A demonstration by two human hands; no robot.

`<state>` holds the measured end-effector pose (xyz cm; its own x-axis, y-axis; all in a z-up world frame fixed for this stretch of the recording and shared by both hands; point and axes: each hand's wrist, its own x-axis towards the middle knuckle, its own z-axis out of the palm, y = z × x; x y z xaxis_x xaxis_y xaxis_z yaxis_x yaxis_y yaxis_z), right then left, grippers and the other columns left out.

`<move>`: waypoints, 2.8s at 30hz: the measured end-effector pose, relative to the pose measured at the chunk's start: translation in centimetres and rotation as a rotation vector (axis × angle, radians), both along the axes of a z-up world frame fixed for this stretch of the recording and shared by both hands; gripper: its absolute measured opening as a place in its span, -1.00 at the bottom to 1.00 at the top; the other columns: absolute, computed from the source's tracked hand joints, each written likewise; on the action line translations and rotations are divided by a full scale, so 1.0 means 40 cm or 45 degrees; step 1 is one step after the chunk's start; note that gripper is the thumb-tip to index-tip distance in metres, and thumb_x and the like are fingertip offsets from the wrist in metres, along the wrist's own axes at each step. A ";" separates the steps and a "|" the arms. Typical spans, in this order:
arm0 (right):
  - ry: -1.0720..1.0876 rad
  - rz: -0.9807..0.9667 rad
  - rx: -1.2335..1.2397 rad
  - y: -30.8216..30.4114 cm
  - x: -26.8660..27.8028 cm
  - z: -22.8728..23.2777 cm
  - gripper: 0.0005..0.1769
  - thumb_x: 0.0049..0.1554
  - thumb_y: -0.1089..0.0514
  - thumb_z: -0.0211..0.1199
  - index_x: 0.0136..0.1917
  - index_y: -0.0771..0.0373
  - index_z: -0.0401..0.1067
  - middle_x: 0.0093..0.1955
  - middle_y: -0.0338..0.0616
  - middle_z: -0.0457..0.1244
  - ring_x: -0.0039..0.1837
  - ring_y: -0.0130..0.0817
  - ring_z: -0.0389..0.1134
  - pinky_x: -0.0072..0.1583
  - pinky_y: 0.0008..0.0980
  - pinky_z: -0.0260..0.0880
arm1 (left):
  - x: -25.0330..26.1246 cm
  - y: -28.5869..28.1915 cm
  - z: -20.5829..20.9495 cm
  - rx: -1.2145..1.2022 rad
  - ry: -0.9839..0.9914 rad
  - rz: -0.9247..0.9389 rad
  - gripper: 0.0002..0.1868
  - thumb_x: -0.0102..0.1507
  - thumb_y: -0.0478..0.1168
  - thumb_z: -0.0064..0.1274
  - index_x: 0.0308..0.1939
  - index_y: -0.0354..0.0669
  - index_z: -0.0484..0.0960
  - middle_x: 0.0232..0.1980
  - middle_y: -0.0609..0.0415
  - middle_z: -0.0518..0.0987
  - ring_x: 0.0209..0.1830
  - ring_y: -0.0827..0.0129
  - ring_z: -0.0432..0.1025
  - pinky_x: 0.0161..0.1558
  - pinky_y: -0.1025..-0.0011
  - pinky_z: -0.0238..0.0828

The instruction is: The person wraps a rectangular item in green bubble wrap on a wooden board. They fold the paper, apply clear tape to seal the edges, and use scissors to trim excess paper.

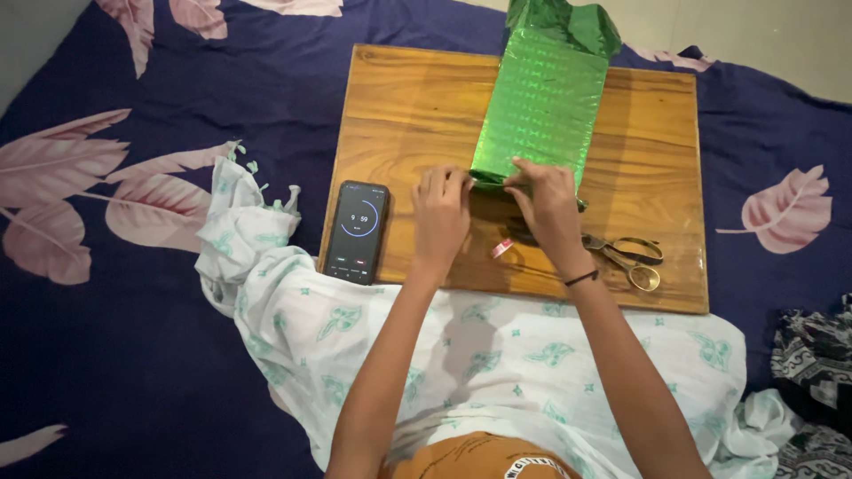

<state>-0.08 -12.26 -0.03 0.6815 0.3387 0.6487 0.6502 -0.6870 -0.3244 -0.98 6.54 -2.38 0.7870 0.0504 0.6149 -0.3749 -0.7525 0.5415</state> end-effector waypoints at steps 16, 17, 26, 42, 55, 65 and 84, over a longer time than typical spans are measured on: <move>0.047 -0.168 0.152 0.006 0.021 -0.052 -0.31 0.17 0.21 0.49 0.45 0.13 0.19 0.00 -0.31 0.42 0.16 -0.23 0.36 0.29 -0.20 0.19 | 0.042 0.038 0.006 -0.131 -0.030 -0.276 -0.60 0.20 -0.50 0.01 0.13 -0.28 0.58 -0.06 -0.11 0.50 -0.02 -0.04 0.41 0.00 0.12 0.38; 0.032 -0.158 0.143 0.007 0.020 -0.054 -0.31 0.18 0.21 0.48 0.45 0.14 0.18 0.00 -0.30 0.42 0.19 -0.21 0.36 0.30 -0.20 0.19 | 0.045 0.044 0.008 -0.139 0.008 -0.303 -0.64 0.22 -0.50 0.02 0.10 -0.27 0.58 -0.07 -0.11 0.50 -0.01 -0.04 0.41 0.00 0.13 0.38; 0.246 -0.026 0.344 -0.101 0.034 -0.033 -0.36 0.21 0.29 0.44 0.45 0.17 0.20 0.02 -0.17 0.41 0.16 -0.30 0.43 0.30 -0.26 0.34 | 0.065 -0.003 -0.015 0.005 -0.089 -0.558 -0.68 0.21 -0.49 0.00 0.06 -0.33 0.56 -0.06 -0.11 0.49 -0.01 0.03 0.46 0.01 0.23 0.42; 0.138 -0.072 0.049 -0.057 -0.013 0.029 -0.86 0.15 0.27 0.40 -0.02 0.23 0.49 0.04 -0.15 0.30 0.16 -0.08 0.29 0.23 -0.13 0.24 | 0.027 -0.063 -0.005 -0.264 0.059 -0.600 -0.72 0.31 -0.49 -0.09 0.10 -0.33 0.53 -0.05 -0.12 0.48 -0.02 -0.05 0.46 -0.04 0.16 0.40; 0.050 -0.094 -0.016 -0.049 -0.019 0.007 -0.86 0.16 0.32 0.37 0.00 0.22 0.49 0.08 -0.15 0.28 0.23 -0.06 0.27 0.29 -0.08 0.20 | 0.031 -0.063 -0.012 -0.291 0.120 -0.573 -0.73 0.31 -0.48 -0.08 0.08 -0.30 0.54 -0.04 -0.10 0.50 0.00 -0.01 0.49 -0.02 0.17 0.43; -0.102 -0.133 -0.021 -0.036 -0.022 -0.027 -0.82 0.16 0.30 0.44 0.02 0.23 0.50 0.08 -0.14 0.29 0.22 -0.09 0.31 0.48 0.05 0.23 | 0.037 -0.067 -0.018 -0.352 0.136 -0.602 -0.75 0.32 -0.52 -0.07 0.06 -0.35 0.54 -0.05 -0.10 0.50 -0.02 0.12 0.56 -0.02 0.27 0.51; -0.161 -0.239 0.057 -0.008 -0.007 -0.067 -0.79 0.16 0.32 0.46 0.03 0.25 0.47 0.06 -0.13 0.28 0.21 -0.11 0.31 0.49 0.04 0.22 | 0.036 -0.061 -0.018 -0.344 0.125 -0.584 -0.77 0.33 -0.50 -0.04 0.05 -0.32 0.54 -0.03 -0.08 0.51 0.01 0.08 0.54 -0.03 0.25 0.51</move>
<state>-0.35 -12.58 -2.69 0.6420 0.1824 0.7447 0.5497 -0.7866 -0.2813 0.47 4.10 -3.08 0.8184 -0.1662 0.5501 -0.5703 -0.3526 0.7419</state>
